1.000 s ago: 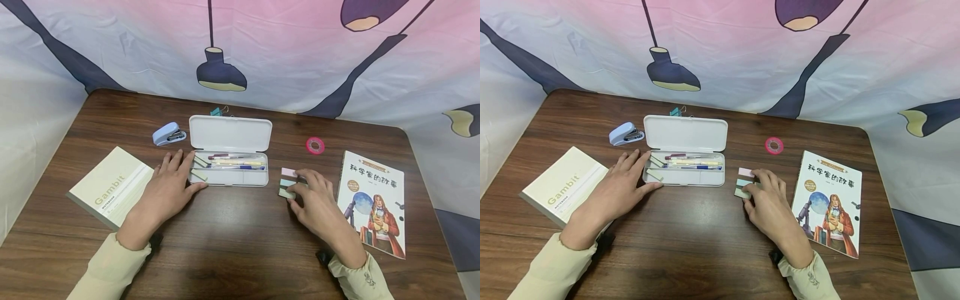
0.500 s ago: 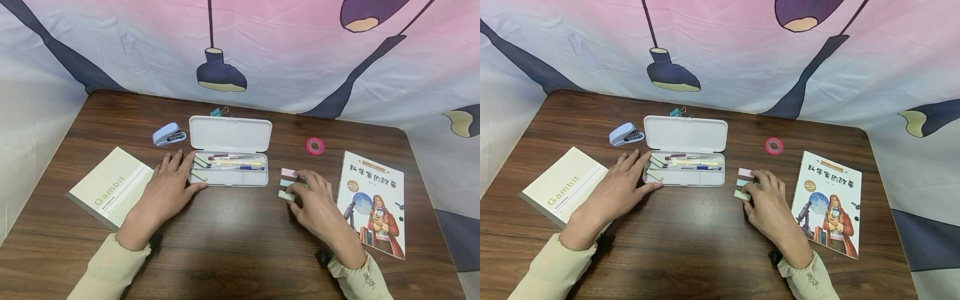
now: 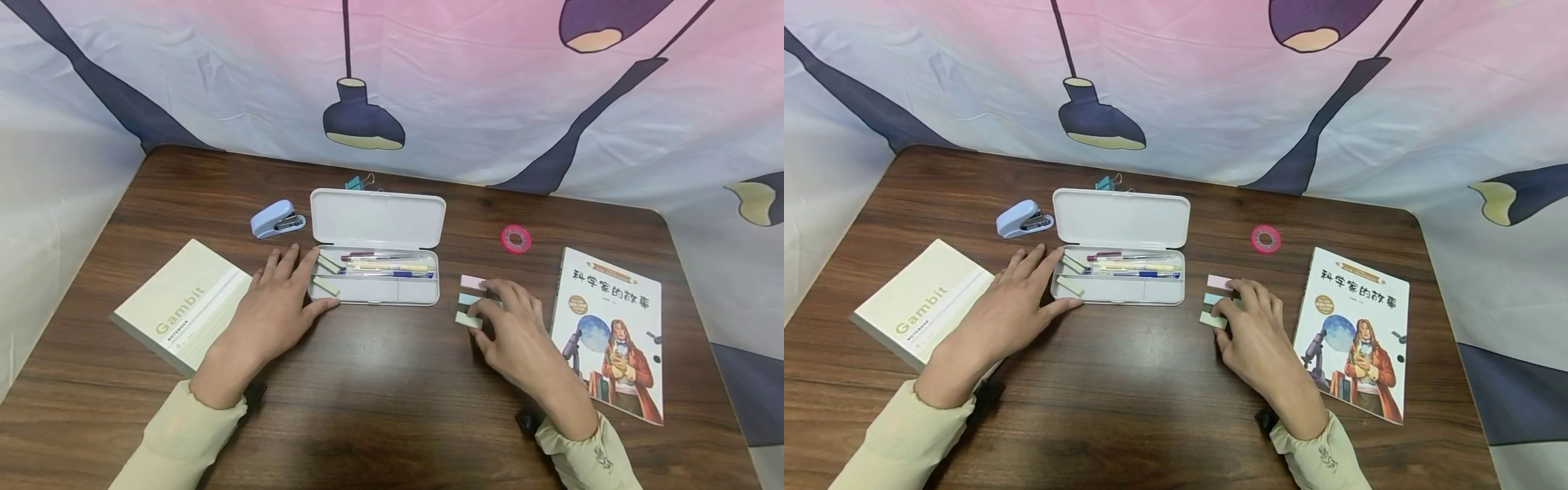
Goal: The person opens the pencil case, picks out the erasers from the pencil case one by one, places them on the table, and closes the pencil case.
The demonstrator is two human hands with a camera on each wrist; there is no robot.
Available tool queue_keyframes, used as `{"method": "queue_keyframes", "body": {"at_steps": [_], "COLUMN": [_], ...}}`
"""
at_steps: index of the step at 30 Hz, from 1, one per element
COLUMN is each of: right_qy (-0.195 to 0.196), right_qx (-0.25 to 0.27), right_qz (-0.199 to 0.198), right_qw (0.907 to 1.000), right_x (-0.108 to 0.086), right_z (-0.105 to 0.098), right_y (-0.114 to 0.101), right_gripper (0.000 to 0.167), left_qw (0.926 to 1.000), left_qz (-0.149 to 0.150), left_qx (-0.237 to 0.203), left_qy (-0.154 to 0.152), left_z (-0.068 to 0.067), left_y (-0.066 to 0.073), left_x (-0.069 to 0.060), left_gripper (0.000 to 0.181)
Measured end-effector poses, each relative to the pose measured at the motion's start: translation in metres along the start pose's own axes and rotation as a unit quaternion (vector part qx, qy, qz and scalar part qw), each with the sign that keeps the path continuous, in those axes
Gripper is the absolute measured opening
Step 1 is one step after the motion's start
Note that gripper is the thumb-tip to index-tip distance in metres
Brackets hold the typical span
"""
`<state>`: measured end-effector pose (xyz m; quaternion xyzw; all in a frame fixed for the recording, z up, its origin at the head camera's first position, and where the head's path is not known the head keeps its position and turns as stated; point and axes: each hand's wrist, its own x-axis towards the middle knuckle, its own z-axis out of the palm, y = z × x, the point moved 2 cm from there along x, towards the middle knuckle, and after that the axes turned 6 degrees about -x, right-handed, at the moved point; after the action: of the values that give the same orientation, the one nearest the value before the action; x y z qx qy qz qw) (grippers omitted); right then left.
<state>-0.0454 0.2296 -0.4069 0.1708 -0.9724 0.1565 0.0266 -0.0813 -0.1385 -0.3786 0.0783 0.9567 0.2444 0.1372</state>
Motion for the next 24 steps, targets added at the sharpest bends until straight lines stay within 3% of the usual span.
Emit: {"method": "queue_keyframes", "body": {"at_steps": [8,18,24], "right_qy": [-0.039,-0.031,-0.037], "right_qx": [-0.013,0.004,0.012], "right_qz": [0.018,-0.019,-0.033], "right_qw": [0.999,0.9993,0.9987], "right_x": [0.006,0.025,0.04], "right_z": [-0.019,-0.024,-0.021], "right_y": [-0.019,-0.043,-0.058], "right_gripper": [0.021,0.018,0.019], "left_qw": [1.0,1.0,0.9999], "left_qz": [-0.003,-0.002,0.001], "left_qx": [0.001,-0.006,-0.009], "left_qy": [-0.004,0.0,0.011], "left_z": [0.0,-0.001,0.006], "left_y": [-0.001,0.0,-0.009], "left_x": [0.001,0.0,0.003], "left_gripper": [0.088,0.088,0.089]}}
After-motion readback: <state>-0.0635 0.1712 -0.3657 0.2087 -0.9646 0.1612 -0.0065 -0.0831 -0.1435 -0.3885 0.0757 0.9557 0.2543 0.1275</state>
